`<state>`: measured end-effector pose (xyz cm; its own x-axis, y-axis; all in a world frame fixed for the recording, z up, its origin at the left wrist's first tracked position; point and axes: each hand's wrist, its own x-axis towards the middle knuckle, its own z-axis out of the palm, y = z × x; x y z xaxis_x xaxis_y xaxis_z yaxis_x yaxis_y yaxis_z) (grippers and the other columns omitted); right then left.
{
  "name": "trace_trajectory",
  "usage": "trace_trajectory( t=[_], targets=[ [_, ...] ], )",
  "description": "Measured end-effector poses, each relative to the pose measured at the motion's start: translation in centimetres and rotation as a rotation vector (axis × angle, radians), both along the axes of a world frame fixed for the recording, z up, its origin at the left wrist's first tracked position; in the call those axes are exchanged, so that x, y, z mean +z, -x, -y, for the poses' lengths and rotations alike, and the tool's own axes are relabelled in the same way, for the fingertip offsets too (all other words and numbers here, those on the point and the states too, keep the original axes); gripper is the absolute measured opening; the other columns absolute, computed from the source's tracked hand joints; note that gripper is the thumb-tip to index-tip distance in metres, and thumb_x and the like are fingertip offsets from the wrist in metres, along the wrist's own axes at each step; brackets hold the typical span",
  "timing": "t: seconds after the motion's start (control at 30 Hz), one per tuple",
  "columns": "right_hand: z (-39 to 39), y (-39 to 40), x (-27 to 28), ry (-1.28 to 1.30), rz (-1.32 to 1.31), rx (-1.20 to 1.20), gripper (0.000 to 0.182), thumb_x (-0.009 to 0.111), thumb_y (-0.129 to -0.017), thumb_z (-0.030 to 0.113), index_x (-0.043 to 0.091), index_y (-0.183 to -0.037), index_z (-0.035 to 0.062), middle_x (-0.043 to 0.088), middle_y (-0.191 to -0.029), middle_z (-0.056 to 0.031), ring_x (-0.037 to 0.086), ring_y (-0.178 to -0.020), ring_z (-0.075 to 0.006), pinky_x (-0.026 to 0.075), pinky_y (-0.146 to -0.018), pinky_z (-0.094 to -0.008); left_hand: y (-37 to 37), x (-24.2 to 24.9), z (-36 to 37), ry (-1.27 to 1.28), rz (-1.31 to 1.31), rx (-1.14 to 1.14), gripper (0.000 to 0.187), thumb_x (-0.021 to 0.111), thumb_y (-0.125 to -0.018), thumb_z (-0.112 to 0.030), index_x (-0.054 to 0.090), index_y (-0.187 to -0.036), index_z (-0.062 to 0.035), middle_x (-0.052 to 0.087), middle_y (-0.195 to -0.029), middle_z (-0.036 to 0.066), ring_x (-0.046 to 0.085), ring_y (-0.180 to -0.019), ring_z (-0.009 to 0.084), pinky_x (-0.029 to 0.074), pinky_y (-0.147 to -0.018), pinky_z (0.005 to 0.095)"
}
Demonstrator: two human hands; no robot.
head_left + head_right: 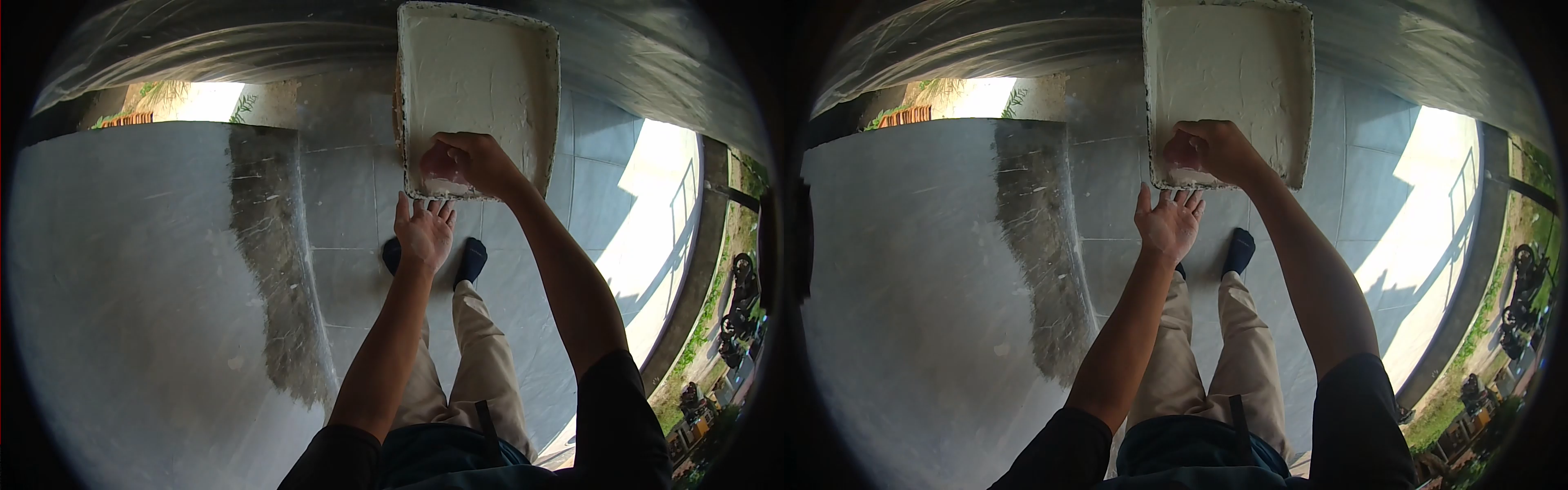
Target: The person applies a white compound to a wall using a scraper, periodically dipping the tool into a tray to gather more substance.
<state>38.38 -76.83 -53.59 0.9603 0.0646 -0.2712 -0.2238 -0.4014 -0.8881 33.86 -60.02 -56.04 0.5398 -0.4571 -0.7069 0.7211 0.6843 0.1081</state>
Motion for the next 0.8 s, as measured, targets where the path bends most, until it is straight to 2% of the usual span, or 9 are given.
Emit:
trace_trajectory(
  t=[0.17,0.3,0.37,0.43,0.57,0.63,0.7,0.77,0.8],
  targets=[
    [1.9,0.9,-1.7,0.185,0.238,-0.203,0.027,0.053,-0.091,-0.005,0.063,-0.116,0.0005,0.070,-0.098,-0.0171,0.071,-0.093,-0.0270,0.054,-0.082,-0.0345,0.2,-0.7,-0.2,0.012,0.077,-0.038,0.089,0.040,-0.096,-0.059,0.000,-0.156,-0.0074,-0.002,-0.163,0.020,-0.003,-0.151,0.0352,-0.002,-0.122,0.0424],
    [2.0,1.6,-1.8,0.047,0.126,-0.244,0.028,0.052,-0.089,-0.006,0.062,-0.114,-0.0018,0.069,-0.101,-0.0186,0.071,-0.093,-0.0294,0.056,-0.082,-0.0358,0.2,-0.7,0.0,-0.001,0.054,-0.028,0.086,0.039,-0.097,-0.058,0.004,-0.157,-0.0079,0.000,-0.163,0.019,-0.003,-0.151,0.0348,-0.002,-0.122,0.0421],
    [1.7,1.8,-1.6,0.065,0.133,-0.251,0.027,0.053,-0.090,-0.005,0.062,-0.115,-0.0013,0.070,-0.100,-0.0175,0.071,-0.091,-0.0272,0.055,-0.081,-0.0345,0.2,-0.9,-0.1,-0.010,0.041,-0.026,0.085,0.039,-0.097,-0.058,0.004,-0.157,-0.0082,0.001,-0.163,0.019,-0.003,-0.151,0.0347,-0.001,-0.122,0.0420],
    [1.5,1.9,-1.4,0.083,0.139,-0.259,0.026,0.053,-0.091,-0.004,0.062,-0.115,-0.0008,0.070,-0.099,-0.0165,0.071,-0.089,-0.0250,0.054,-0.081,-0.0332,0.2,-1.2,-0.2,0.030,0.021,-0.024,0.079,0.035,-0.098,-0.058,0.005,-0.158,-0.0153,0.004,-0.164,0.013,0.000,-0.151,0.0338,-0.004,-0.121,0.0415],
    [1.0,1.8,-1.4,0.051,0.126,-0.256,0.026,0.054,-0.091,-0.004,0.062,-0.116,-0.0011,0.070,-0.100,-0.0165,0.071,-0.090,-0.0254,0.054,-0.081,-0.0336,0.2,-1.0,-0.2,0.025,0.046,-0.042,0.079,0.035,-0.098,-0.058,0.005,-0.158,-0.0153,0.003,-0.164,0.013,0.000,-0.151,0.0335,-0.005,-0.121,0.0414],
    [0.8,1.8,-1.4,0.095,0.139,-0.253,0.026,0.054,-0.091,-0.004,0.062,-0.116,-0.0012,0.070,-0.100,-0.0164,0.071,-0.090,-0.0252,0.054,-0.081,-0.0338,0.2,-0.8,-0.1,-0.014,0.036,-0.031,0.083,0.040,-0.097,-0.057,0.008,-0.156,-0.0084,0.006,-0.163,0.018,0.000,-0.151,0.0347,0.000,-0.122,0.0412],
    [0.4,1.7,-1.2,0.101,0.161,-0.259,0.023,0.052,-0.089,-0.007,0.062,-0.109,-0.0025,0.070,-0.099,-0.0172,0.072,-0.091,-0.0284,0.056,-0.080,-0.0360,0.2,-0.6,0.0,-0.016,0.027,-0.026,0.083,0.040,-0.097,-0.057,0.010,-0.156,-0.0082,0.008,-0.162,0.018,0.001,-0.151,0.0347,0.001,-0.122,0.0412],
    [0.0,1.8,-1.7,0.030,0.150,-0.273,0.024,0.053,-0.089,-0.006,0.063,-0.111,-0.0013,0.069,-0.098,-0.0175,0.071,-0.091,-0.0288,0.055,-0.080,-0.0365,0.3,-1.0,-0.2,-0.019,0.019,-0.021,0.082,0.040,-0.097,-0.057,0.011,-0.156,-0.0081,0.009,-0.162,0.017,0.002,-0.151,0.0347,0.001,-0.122,0.0411],
    [-0.3,1.9,-1.9,-0.041,0.139,-0.287,0.026,0.053,-0.089,-0.006,0.063,-0.112,0.0000,0.069,-0.098,-0.0178,0.071,-0.092,-0.0293,0.055,-0.079,-0.0370,0.3,-1.3,-0.3,0.014,0.036,-0.036,0.080,0.038,-0.098,-0.058,0.010,-0.157,-0.0118,0.008,-0.163,0.015,0.003,-0.151,0.0334,-0.002,-0.121,0.0412]
  ],
)
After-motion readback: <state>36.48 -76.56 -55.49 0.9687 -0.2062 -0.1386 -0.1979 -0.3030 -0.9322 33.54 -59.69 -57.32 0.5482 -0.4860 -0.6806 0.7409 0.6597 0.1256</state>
